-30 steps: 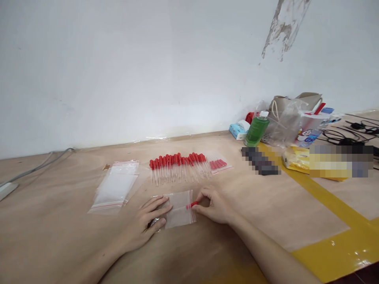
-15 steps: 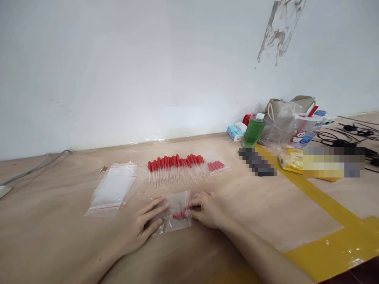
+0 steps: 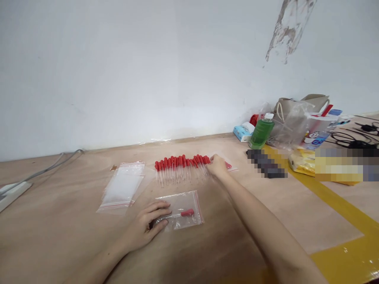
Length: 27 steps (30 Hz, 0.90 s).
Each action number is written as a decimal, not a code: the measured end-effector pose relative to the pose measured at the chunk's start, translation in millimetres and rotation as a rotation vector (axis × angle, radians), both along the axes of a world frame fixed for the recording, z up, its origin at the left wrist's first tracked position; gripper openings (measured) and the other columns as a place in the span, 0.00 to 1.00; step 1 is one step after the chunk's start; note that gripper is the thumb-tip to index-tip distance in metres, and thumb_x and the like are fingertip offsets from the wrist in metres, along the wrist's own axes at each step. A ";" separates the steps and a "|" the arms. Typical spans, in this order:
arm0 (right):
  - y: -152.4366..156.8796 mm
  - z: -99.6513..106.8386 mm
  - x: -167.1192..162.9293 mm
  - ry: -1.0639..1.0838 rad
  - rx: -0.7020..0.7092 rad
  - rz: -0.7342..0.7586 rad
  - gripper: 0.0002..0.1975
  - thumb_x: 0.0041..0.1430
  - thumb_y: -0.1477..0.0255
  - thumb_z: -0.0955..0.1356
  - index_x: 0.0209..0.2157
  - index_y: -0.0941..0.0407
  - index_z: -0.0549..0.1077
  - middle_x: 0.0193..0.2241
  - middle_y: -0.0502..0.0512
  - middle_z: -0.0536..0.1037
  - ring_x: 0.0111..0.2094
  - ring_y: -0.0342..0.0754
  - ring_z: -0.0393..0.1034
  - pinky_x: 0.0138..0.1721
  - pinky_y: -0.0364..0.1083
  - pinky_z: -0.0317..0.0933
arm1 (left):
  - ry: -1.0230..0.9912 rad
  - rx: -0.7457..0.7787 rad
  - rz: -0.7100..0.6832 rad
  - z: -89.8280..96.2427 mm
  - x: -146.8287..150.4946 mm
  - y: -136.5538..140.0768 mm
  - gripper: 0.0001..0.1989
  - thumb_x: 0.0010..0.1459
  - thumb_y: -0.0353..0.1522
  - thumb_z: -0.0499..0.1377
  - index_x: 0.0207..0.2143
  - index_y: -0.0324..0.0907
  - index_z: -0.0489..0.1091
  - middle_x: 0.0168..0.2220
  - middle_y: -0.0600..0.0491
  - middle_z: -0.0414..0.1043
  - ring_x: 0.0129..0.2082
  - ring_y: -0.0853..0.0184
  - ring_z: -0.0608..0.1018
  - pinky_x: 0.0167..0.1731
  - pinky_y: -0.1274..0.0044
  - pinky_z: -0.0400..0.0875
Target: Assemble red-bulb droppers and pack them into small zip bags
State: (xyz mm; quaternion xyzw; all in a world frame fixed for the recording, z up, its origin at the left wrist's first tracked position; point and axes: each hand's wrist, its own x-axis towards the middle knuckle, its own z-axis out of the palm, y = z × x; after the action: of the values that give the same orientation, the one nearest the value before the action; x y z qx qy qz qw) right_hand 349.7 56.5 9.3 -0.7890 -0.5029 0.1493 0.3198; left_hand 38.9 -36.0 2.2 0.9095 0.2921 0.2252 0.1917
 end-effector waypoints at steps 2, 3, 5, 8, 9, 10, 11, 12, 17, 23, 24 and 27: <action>6.2 -0.9 -1.0 0.035 -0.028 -0.022 0.14 0.36 0.74 0.70 0.31 0.59 0.70 0.27 0.58 0.74 0.33 0.51 0.69 0.32 0.43 0.57 | -0.006 -0.003 -0.004 0.4 -0.1 -0.5 0.13 0.57 0.32 0.53 0.45 0.45 0.69 0.47 0.48 0.68 0.48 0.63 0.69 0.49 0.66 0.64; 8.1 -0.6 -0.9 0.051 -0.035 -0.027 0.14 0.35 0.74 0.70 0.30 0.59 0.70 0.27 0.58 0.74 0.33 0.51 0.69 0.30 0.43 0.57 | -0.008 -0.005 -0.006 0.6 -0.1 -0.7 0.13 0.57 0.32 0.53 0.45 0.45 0.69 0.47 0.48 0.68 0.48 0.62 0.69 0.49 0.66 0.64; 10.7 2.1 0.4 0.099 -0.046 -0.033 0.14 0.35 0.75 0.69 0.31 0.60 0.71 0.24 0.58 0.73 0.31 0.51 0.69 0.27 0.43 0.57 | -0.011 -0.006 -0.010 0.9 0.0 -1.0 0.13 0.58 0.32 0.52 0.45 0.45 0.69 0.47 0.48 0.68 0.48 0.63 0.68 0.49 0.67 0.64; 9.1 10.9 1.1 0.203 -0.044 -0.016 0.20 0.40 0.75 0.67 0.39 0.62 0.68 0.18 0.53 0.70 0.24 0.48 0.68 0.23 0.42 0.56 | -0.012 -0.002 -0.010 1.0 0.3 -1.0 0.13 0.57 0.32 0.53 0.45 0.45 0.69 0.47 0.48 0.68 0.48 0.63 0.68 0.49 0.67 0.64; 5.6 13.9 0.1 0.234 -0.038 -0.008 0.23 0.42 0.75 0.65 0.44 0.63 0.65 0.17 0.50 0.69 0.21 0.46 0.66 0.21 0.42 0.56 | -0.014 0.000 -0.010 0.8 0.4 -0.8 0.13 0.57 0.32 0.53 0.45 0.45 0.69 0.47 0.48 0.68 0.48 0.62 0.68 0.49 0.66 0.64; 0.0 16.1 -1.8 0.275 -0.020 0.006 0.25 0.44 0.75 0.64 0.48 0.62 0.61 0.16 0.48 0.68 0.19 0.44 0.65 0.21 0.41 0.56 | -0.015 -0.001 -0.010 0.7 0.5 -0.7 0.13 0.57 0.32 0.53 0.45 0.45 0.69 0.47 0.48 0.68 0.48 0.62 0.68 0.49 0.66 0.64; -7.8 17.3 -4.6 0.337 0.016 0.032 0.27 0.46 0.75 0.63 0.51 0.61 0.57 0.16 0.46 0.67 0.18 0.42 0.64 0.20 0.40 0.56 | -0.013 -0.004 -0.010 0.6 0.5 -0.6 0.13 0.57 0.32 0.52 0.45 0.45 0.68 0.47 0.48 0.68 0.49 0.62 0.68 0.49 0.66 0.64; -17.6 17.0 -8.2 0.402 0.056 0.061 0.28 0.47 0.75 0.62 0.52 0.59 0.53 0.16 0.44 0.66 0.17 0.41 0.63 0.19 0.40 0.57 | -0.010 -0.008 -0.010 0.7 0.6 -0.6 0.14 0.58 0.32 0.52 0.46 0.45 0.68 0.47 0.48 0.68 0.49 0.63 0.68 0.49 0.66 0.64; -76.3 -3.6 -28.9 0.817 0.312 0.249 0.27 0.44 0.70 0.65 0.47 0.53 0.53 0.19 0.40 0.63 0.15 0.39 0.61 0.16 0.39 0.57 | 0.024 -0.020 -0.008 3.0 1.2 -0.2 0.14 0.58 0.33 0.52 0.47 0.45 0.67 0.49 0.48 0.67 0.50 0.63 0.67 0.50 0.66 0.63; -103.9 -20.3 -37.9 0.877 0.408 0.165 0.25 0.46 0.68 0.66 0.44 0.51 0.53 0.23 0.42 0.65 0.19 0.40 0.64 0.19 0.40 0.61 | 0.023 -0.010 -0.015 2.7 1.5 1.3 0.15 0.58 0.33 0.52 0.48 0.45 0.67 0.49 0.48 0.67 0.50 0.62 0.68 0.50 0.65 0.63; -104.7 -20.4 -39.3 0.898 0.402 0.153 0.24 0.46 0.68 0.67 0.43 0.51 0.53 0.23 0.42 0.65 0.20 0.40 0.65 0.20 0.41 0.62 | 0.019 -0.009 -0.016 2.3 1.4 1.5 0.15 0.58 0.33 0.52 0.48 0.45 0.67 0.49 0.48 0.67 0.50 0.62 0.68 0.50 0.65 0.63; -107.5 -21.2 -45.1 0.962 0.343 0.153 0.22 0.46 0.66 0.67 0.40 0.51 0.53 0.24 0.44 0.67 0.24 0.43 0.68 0.26 0.46 0.66 | 0.009 0.001 -0.019 1.8 1.5 1.6 0.15 0.58 0.33 0.52 0.47 0.45 0.67 0.49 0.48 0.67 0.50 0.62 0.68 0.50 0.64 0.63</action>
State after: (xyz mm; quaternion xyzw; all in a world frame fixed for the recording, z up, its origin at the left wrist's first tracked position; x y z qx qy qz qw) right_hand 304.6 -51.0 -12.0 -0.5282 -0.3725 0.4335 0.6279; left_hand 40.4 -34.4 4.0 0.9133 0.2842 0.2193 0.1923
